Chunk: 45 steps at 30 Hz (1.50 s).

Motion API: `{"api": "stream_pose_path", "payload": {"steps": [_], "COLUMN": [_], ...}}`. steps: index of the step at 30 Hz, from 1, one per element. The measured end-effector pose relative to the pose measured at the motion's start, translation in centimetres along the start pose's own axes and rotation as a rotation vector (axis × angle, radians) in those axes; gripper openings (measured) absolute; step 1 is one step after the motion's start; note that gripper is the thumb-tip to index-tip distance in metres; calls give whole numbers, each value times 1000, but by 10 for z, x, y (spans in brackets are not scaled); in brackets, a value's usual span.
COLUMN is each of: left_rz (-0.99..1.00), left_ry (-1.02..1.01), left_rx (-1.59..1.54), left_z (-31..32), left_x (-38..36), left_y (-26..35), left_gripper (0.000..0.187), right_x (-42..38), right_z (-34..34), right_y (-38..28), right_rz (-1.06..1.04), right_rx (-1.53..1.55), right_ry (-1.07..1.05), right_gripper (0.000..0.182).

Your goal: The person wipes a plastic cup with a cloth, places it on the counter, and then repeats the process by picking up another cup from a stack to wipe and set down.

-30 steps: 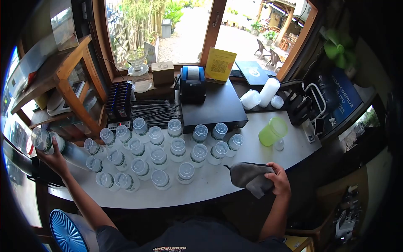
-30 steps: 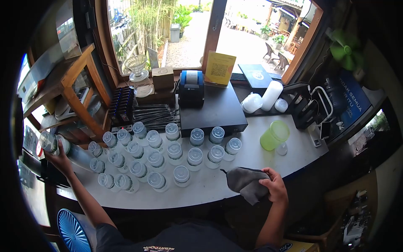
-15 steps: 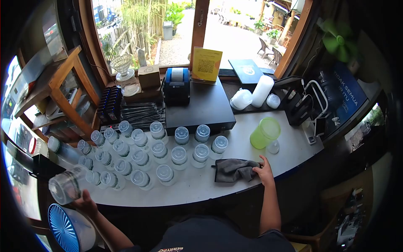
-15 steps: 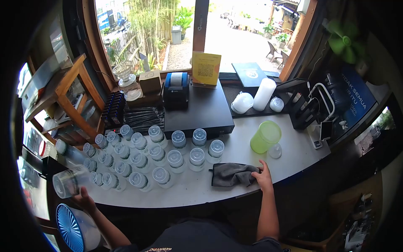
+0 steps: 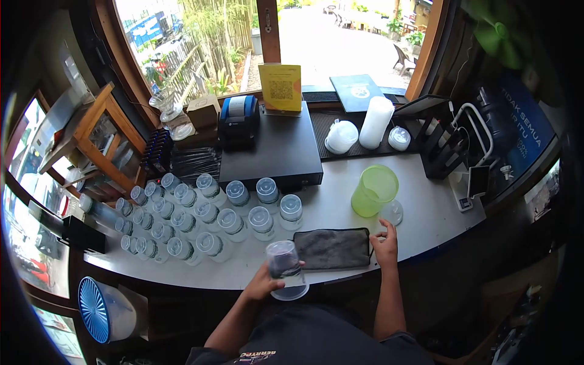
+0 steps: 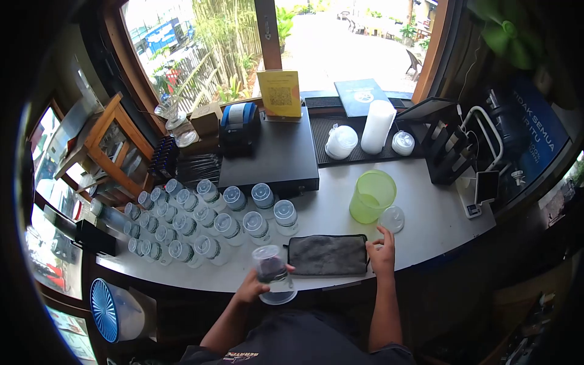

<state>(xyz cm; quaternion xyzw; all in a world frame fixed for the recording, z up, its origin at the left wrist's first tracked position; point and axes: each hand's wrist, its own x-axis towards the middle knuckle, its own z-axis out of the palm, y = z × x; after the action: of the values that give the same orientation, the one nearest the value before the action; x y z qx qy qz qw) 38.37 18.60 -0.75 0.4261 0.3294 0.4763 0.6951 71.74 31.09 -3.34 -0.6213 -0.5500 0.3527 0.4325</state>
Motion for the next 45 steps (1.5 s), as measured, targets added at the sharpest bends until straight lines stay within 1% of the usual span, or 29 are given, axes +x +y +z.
{"api": "stream_pose_path", "payload": {"steps": [1, 3, 4, 6, 7, 8, 10, 12, 13, 14, 16, 19, 22, 23, 24, 26, 27, 30, 31, 34, 35, 37, 38, 39, 40, 42, 43, 45], "left_rz": [1, 5, -50, -168, -183, -195, -189, -150, -139, -127, -124, -127, -53, -39, -25, -14, -19, -51, -61, -52, -45, -33, -24, -12, 2, 23, 39, 56], "left_ry": [-18, -59, -65, 1, 5, 8, 8, 2, 32, 60, 101, 139, 146, 136, 125, 112, 113, 128, 135, 120, 133, 158, 202, 245, 289, 304, 314, 303], "left_rx": [-19, -60, -69, 65, 70, 77, 70, 38, -25, -89, -229, -426, -347, -357, -366, -352, -332, -256, -229, -176, -166, -145, -96, -45, 6, 35, 50, 0], "left_z": [6, 4, 2, -2, -2, -3, -3, -3, -1, 3, 5, 0, -3, -3, -1, -2, -4, -14, -18, -21, -22, -24, -26, -30, -31, -29, -26, -10], "left_x": [15, 48, 59, 68, 68, 68, 64, 59, 57, 54, 51, 49, 47, 46, 45, 43, 41, 34, 32, 25, 22, 17, 15, 13, 14, 16, 20, 23], "left_y": [-10, -35, -41, -46, -48, -51, -54, -56, -53, -50, -51, -58, -59, -57, -50, -41, -39, -39, -37, -27, -25, -24, -29, -38, -41, -39, -37, -23], "left_gripper": [82, 81, 78, 78, 78, 78, 78, 78, 78, 78, 76, 76, 77, 77, 76, 77, 77, 78, 79, 79, 79, 80, 79, 78, 78, 80, 82, 78], "right_x": [-4, -12, -19, -30, -33, -35, -28, -15, -11, -5, 1, 5, -5, -12, -20, -35, -45, -72, -75, -70, -68, -64, -64, -63, -60, -56, -54, -41], "right_z": [-2, 2, 5, 13, 20, 22, 20, 13, 7, 4, -9, -15, -5, 2, 12, 31, 36, 64, 68, 72, 72, 80, 85, 94, 99, 107, 107, 100], "right_y": [-5, 9, 10, 2, 9, 13, 9, 10, 14, 26, 17, 15, -8, -21, -26, -50, -63, -58, -51, -39, -38, -46, -47, -40, -33, -23, -22, -7], "right_rz": [15, -10, -19, -1, -80, -149, -67, 34, 84, 64, 60, 30, -12, -30, -93, -286, -162, -265, -318, -371, -328, -376, -400, -393, -409, -439, -465, -412], "right_rx": [-310, -557, -683, -677, -668, -647, -494, -189, -38, 23, 9, 32, 89, 48, -7, -28, -68, -389, -340, -325, -368, -443, -480, -589, -646, -755, -739, -502], "right_ry": [20, -39, -70, -174, -159, -151, -214, -193, -178, -121, -61, -90, -87, -91, -133, -337, -525, -542, -553, -535, -489, -308, -215, -160, -152, -137, -102, -118], "right_gripper": [51, 51, 52, 45, 35, 36, 35, 32, 31, 28, 30, 32, 31, 31, 34, 42, 45, 50, 51, 49, 46, 48, 50, 58, 60, 65, 53, 43]}}
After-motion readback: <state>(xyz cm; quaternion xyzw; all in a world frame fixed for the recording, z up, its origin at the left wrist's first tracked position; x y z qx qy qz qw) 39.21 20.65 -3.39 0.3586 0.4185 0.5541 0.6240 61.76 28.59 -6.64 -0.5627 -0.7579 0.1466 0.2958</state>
